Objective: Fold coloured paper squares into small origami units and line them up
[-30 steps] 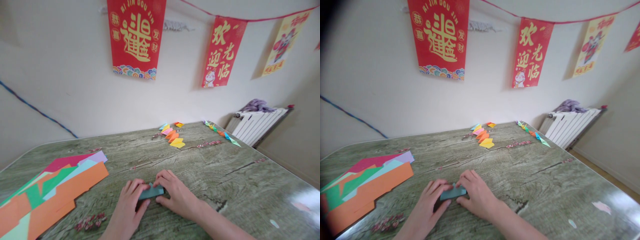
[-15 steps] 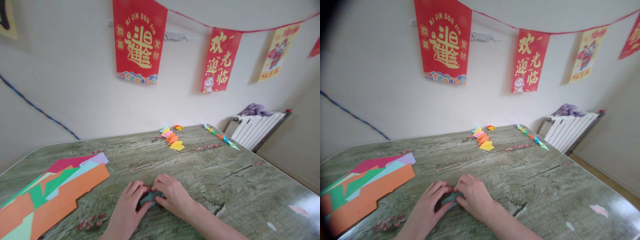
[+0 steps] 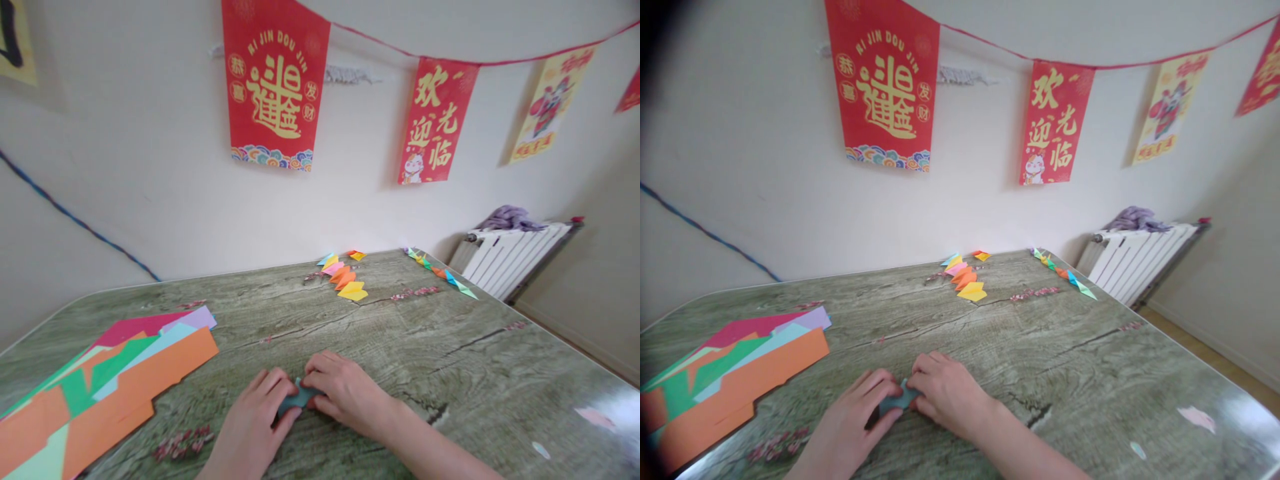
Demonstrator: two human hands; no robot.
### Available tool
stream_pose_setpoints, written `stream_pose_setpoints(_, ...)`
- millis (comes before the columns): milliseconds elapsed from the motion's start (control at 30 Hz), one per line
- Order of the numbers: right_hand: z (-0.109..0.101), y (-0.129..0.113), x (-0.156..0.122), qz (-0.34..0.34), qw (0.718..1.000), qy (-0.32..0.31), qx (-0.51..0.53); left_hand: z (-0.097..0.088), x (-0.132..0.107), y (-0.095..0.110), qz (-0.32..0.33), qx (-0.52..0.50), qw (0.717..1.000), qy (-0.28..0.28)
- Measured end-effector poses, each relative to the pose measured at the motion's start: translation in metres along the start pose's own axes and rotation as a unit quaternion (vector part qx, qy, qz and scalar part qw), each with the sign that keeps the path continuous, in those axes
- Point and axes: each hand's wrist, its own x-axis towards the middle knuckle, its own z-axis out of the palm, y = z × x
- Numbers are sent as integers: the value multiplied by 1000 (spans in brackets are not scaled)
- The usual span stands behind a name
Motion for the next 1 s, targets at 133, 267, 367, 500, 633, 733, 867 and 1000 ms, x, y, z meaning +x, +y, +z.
stream_pose_setpoints(133,2,3,0,4,1000,12,17,-4,4,-1,-13,-45,999,-24)
stream_pose_setpoints(267,6,7,0,12,999,19,46,-7,6,0,-24,-44,998,-41)
stream_pose_setpoints(367,7,9,0,27,994,26,100,-8,6,1,-14,-35,998,-42)
stream_pose_setpoints(500,3,10,1,35,990,32,135,-9,6,1,-3,-45,998,-41)
stream_pose_setpoints(633,3,11,1,41,985,47,161,-14,9,0,-5,-107,994,-15)
stream_pose_setpoints(733,6,10,1,61,979,74,177,-10,14,-1,-77,-233,968,42)
stream_pose_setpoints(867,12,10,4,100,968,122,195,13,21,0,-198,-424,871,146)
stream_pose_setpoints(1000,13,9,6,116,957,152,217,32,29,12,-208,-439,859,161)
